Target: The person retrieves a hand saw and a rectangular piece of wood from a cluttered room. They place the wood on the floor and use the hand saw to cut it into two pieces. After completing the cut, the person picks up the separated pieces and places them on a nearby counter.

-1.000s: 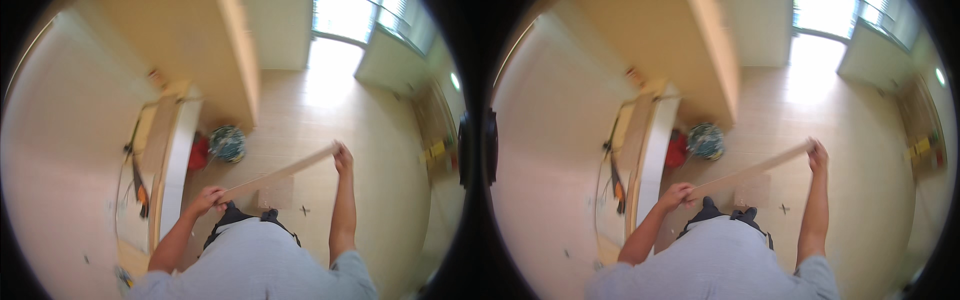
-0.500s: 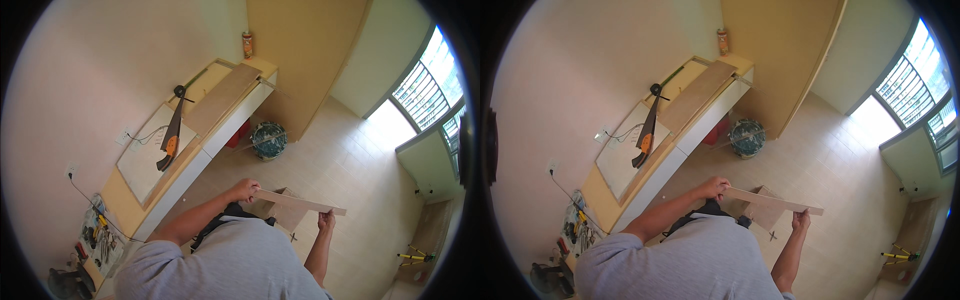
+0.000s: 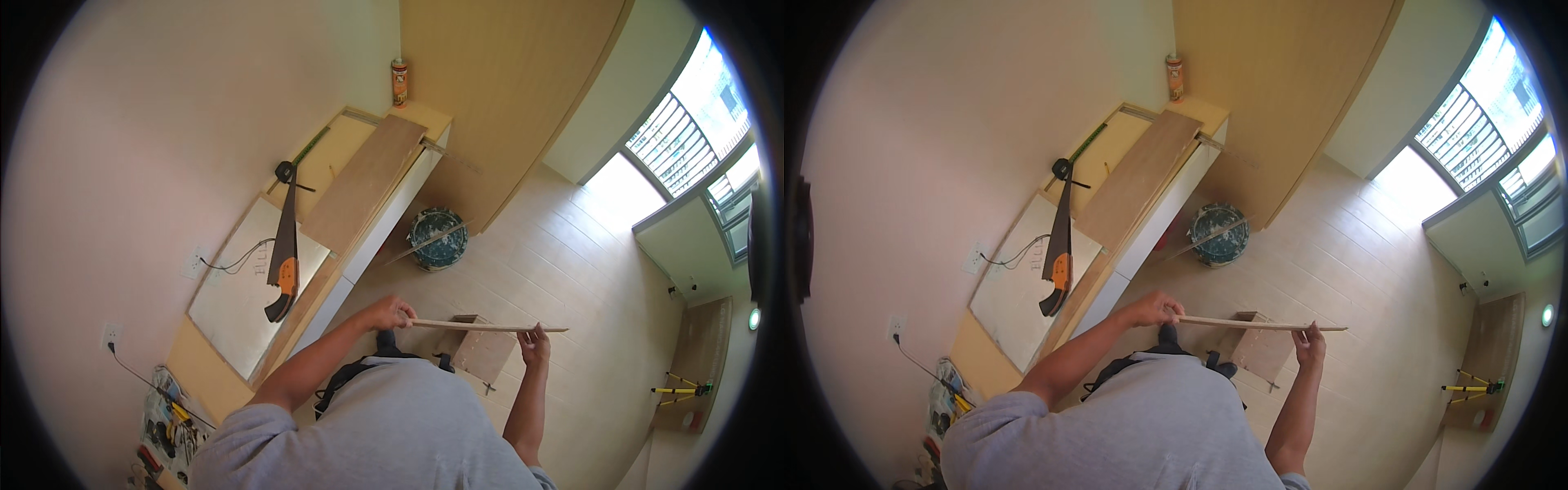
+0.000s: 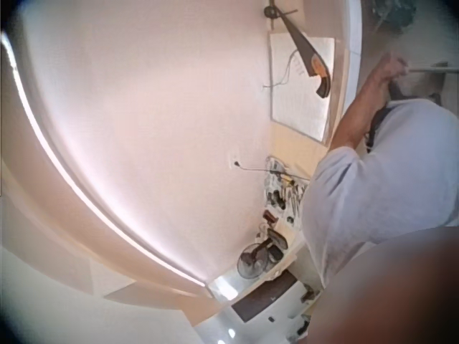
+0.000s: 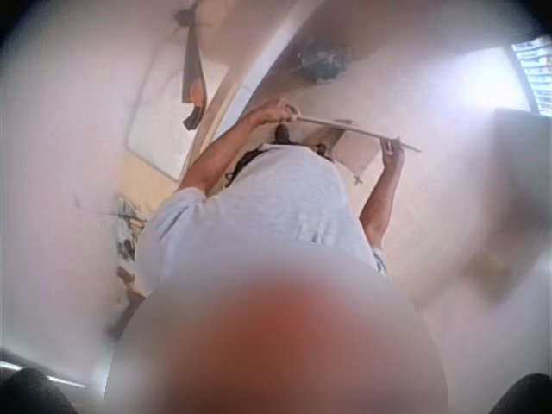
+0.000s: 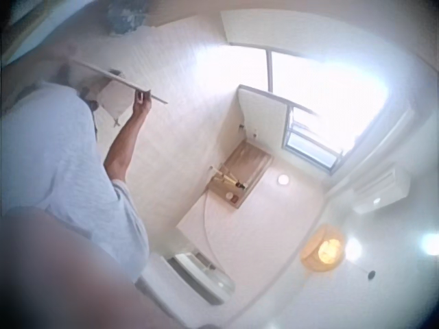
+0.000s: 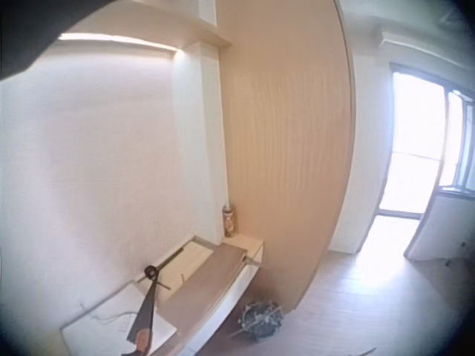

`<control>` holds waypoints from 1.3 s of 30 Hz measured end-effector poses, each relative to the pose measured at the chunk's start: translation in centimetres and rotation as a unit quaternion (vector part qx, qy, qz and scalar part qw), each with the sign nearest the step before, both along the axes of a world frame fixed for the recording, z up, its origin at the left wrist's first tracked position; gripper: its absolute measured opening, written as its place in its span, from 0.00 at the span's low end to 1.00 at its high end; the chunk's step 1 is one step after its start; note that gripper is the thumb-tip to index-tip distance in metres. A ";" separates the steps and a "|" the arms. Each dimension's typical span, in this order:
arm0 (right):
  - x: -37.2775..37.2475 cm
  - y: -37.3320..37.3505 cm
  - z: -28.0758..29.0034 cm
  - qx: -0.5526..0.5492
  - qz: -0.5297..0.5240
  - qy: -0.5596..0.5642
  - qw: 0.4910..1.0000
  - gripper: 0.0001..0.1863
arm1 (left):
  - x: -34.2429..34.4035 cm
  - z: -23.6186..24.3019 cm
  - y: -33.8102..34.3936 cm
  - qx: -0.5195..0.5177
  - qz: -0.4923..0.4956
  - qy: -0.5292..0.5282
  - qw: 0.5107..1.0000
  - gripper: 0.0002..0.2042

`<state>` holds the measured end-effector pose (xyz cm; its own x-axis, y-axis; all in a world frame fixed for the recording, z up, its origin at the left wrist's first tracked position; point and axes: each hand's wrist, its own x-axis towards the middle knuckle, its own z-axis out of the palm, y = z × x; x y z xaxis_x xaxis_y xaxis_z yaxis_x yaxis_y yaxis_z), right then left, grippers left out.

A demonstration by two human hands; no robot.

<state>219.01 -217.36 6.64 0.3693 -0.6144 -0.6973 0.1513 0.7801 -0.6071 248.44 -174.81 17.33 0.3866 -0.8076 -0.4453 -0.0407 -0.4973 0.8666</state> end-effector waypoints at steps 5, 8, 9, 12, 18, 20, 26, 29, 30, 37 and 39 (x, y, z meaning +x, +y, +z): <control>0.3 3.4 -0.2 -0.027 -0.022 -0.061 0.998 0.19 | 1.5 -1.7 2.4 -0.037 -0.035 -0.004 0.999 0.13; 0.7 5.5 0.4 -0.039 -0.019 -0.057 0.997 0.19 | 1.7 -3.0 3.6 -0.047 -0.053 -0.037 0.997 0.11; 0.9 5.9 0.7 -0.043 -0.028 -0.036 0.998 0.19 | 1.7 -3.4 3.9 -0.048 -0.053 -0.038 0.997 0.10; 1.8 6.8 1.3 -0.033 -0.023 0.024 0.999 0.21 | 1.6 -4.4 5.0 -0.031 0.003 0.062 0.998 0.09; 5.6 8.2 2.0 -0.067 -0.002 0.053 0.996 0.20 | 2.0 -4.4 7.5 0.010 0.060 0.028 0.998 0.13; 7.8 8.5 2.9 -0.088 0.033 0.050 0.994 0.18 | 2.2 -3.7 8.4 -0.050 0.072 -0.124 0.988 0.19; 16.0 9.2 6.2 -0.126 0.074 0.026 0.989 0.16 | 2.4 -0.1 10.2 0.070 0.071 -0.226 0.969 0.30; 21.0 9.2 7.7 -0.129 0.102 0.011 0.986 0.15 | 2.4 1.4 10.9 0.104 0.075 -0.250 0.960 0.30; 22.3 9.5 8.1 -0.127 0.111 0.017 0.986 0.15 | 2.4 1.7 11.1 0.105 0.078 -0.261 0.956 0.29; 35.7 12.3 10.0 -0.126 0.178 -0.068 0.973 0.15 | 2.8 3.1 12.1 0.058 0.205 -0.263 0.941 0.28; 40.1 12.7 10.0 -0.131 0.221 -0.089 0.962 0.16 | 3.3 3.7 12.0 0.094 0.247 -0.266 0.927 0.30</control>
